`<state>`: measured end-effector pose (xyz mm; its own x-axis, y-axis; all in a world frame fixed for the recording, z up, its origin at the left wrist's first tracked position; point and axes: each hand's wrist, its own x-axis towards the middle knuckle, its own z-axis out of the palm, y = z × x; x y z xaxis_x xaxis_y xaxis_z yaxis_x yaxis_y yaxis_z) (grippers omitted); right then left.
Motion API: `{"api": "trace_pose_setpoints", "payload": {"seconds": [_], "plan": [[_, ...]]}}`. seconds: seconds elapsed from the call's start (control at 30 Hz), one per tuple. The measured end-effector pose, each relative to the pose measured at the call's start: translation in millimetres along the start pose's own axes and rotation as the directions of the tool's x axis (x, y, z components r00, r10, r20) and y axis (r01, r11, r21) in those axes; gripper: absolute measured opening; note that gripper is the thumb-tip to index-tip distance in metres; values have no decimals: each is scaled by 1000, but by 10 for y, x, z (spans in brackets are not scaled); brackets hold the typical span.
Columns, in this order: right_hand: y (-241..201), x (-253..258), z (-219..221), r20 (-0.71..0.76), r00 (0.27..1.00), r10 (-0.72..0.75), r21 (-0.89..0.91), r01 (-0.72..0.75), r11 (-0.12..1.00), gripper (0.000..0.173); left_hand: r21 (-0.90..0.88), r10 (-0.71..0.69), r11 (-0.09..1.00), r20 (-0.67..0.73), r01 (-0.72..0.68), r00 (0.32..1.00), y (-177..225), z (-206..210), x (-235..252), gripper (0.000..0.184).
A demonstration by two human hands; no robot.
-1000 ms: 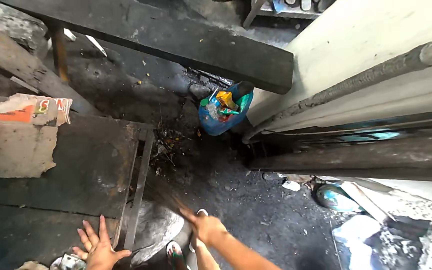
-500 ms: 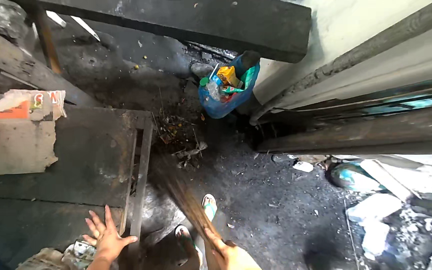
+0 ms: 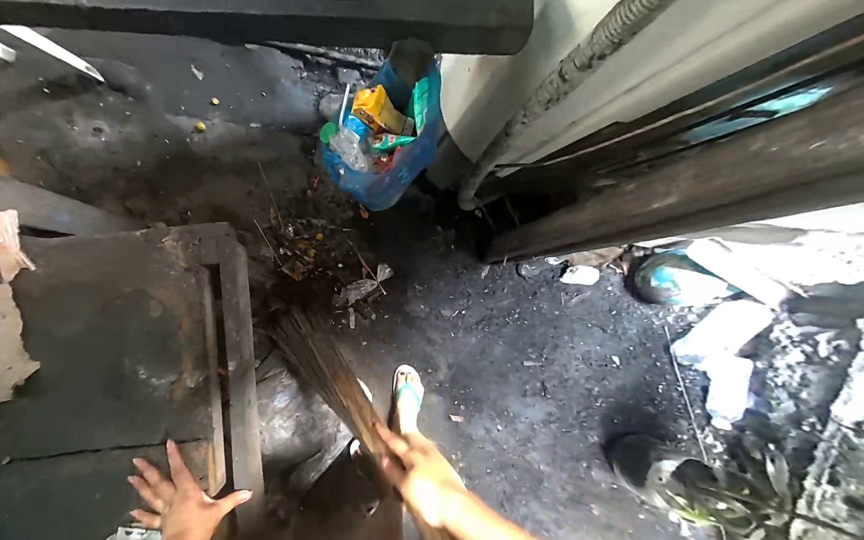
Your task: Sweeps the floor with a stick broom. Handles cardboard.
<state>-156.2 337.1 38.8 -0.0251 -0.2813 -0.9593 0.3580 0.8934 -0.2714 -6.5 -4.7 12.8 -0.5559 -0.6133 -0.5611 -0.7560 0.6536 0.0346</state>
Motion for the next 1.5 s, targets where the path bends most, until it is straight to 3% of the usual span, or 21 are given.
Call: {"api": "trace_pose_setpoints", "payload": {"seconds": [0.13,0.27,0.37,0.5,0.6,0.7,0.77,0.83,0.9,0.97,1.1,1.2,1.27,1.37,1.43,1.5], "plan": [[-299,-390,251,97,984,-151,32,149,988,52,2,11,1000,-10,-11,1000,-29,12,-4,163],[-609,215,-24,68,979,-193,-50,197,979,48,20,-16,1000,11,15,1000,41,-45,-16,163],[-392,532,-229,53,993,-103,41,101,994,48,28,-15,999,5,15,1000,45,-53,-22,163],[-80,76,8,14,997,-73,201,69,977,49,25,-14,1000,11,14,1000,31,-47,-16,165],[-180,-286,285,56,985,-162,126,154,980,50,30,-16,999,10,15,1000,26,-36,-11,164],[-382,-100,325,148,966,-212,-72,224,972,48,28,-24,999,13,23,1000,7,-36,-12,164],[-517,164,138,174,972,-156,-260,198,945,48,31,-15,999,-4,15,1000,-26,-13,3,166],[-450,410,-173,137,990,-35,-364,84,928,50,50,-9,999,-10,9,1000,-35,-8,19,167],[-156,520,-415,63,996,66,-374,-38,927,55,49,-20,999,7,19,1000,-7,-23,18,167],[118,349,-404,29,996,83,-333,-69,941,50,33,-19,999,14,19,1000,9,-44,11,167],[236,-247,223,91,995,-28,-287,53,956,49,16,-11,1000,17,11,1000,14,-38,12,167],[17,-220,426,194,980,-38,-346,104,932,48,17,-16,1000,16,15,1000,17,-54,14,166],[-186,23,199,196,979,-54,-457,140,879,46,21,1,1000,-5,-1,1000,-16,-58,13,165],[-357,330,-534,115,993,27,-508,35,861,39,24,38,999,-22,-38,999,-20,-14,34,164],[-262,402,-882,45,998,41,-496,-13,868,44,16,13,1000,-1,-13,1000,-10,-36,16,165],[-44,308,-950,-34,999,20,-469,-34,883,43,20,10,1000,-2,-10,1000,2,-45,2,165]]}}
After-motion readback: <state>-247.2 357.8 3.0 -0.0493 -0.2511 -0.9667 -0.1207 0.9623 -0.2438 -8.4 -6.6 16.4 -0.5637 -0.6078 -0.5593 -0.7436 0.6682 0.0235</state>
